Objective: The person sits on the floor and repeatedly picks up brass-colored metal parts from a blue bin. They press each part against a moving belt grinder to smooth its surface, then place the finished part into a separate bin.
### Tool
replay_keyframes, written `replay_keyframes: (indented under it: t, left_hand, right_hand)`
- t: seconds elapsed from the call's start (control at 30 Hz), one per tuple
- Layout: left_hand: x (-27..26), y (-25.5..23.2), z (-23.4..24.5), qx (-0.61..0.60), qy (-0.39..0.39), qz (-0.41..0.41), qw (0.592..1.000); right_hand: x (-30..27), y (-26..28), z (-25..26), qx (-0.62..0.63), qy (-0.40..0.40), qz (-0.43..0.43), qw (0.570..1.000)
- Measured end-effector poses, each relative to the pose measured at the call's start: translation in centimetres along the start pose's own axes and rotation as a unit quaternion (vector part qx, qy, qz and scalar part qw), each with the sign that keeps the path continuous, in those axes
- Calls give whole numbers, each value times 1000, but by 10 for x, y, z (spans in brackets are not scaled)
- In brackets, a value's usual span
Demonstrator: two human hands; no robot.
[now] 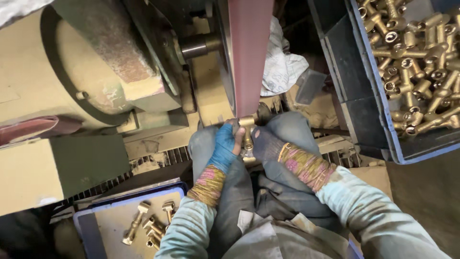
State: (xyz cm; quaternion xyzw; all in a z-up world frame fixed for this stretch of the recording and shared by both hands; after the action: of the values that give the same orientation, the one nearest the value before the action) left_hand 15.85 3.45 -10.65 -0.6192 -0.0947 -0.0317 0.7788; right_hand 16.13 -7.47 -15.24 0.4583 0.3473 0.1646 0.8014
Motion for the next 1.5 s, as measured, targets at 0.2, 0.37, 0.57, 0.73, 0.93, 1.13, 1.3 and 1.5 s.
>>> replay_keyframes:
  t: [0.2,0.37,0.57,0.73,0.93,1.13,1.3,1.5]
  left_hand:
    - [-9,39,-14,-130,35,105,985]
    - [-14,61,-15,-139,13,187,972]
    - [-19,85,-28,-244,10,260,934]
    - [-16,96,-34,-313,5,267,911]
    - [-16,123,-46,-374,10,367,852]
    - [-6,114,-46,-382,23,313,869]
    - [-16,69,-30,-312,13,282,907]
    - [-6,-44,13,-34,-1,-50,998]
  right_hand:
    - [-5,5,0,23,37,-12,999]
    - [-10,17,6,50,61,-18,997]
    - [-11,38,12,95,90,-19,991]
    - [-6,49,19,122,100,-22,987]
    - [8,30,12,424,67,-165,888]
    - [7,26,7,493,47,-205,844]
    - [-15,33,6,196,120,-20,973]
    - [-10,-96,3,201,29,-102,974]
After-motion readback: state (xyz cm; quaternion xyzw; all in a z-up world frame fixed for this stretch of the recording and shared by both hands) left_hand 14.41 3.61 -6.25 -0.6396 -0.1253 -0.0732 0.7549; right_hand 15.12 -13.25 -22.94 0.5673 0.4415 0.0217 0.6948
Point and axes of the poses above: each hand's wrist, its own x-axis towards the middle knuckle, its own z-axis out of the back of the hand, y = z × x, the point moved 10 cm from there along x, towards the middle knuckle, and after that the axes turned 3 degrees about -z, right-handed, at the moved point
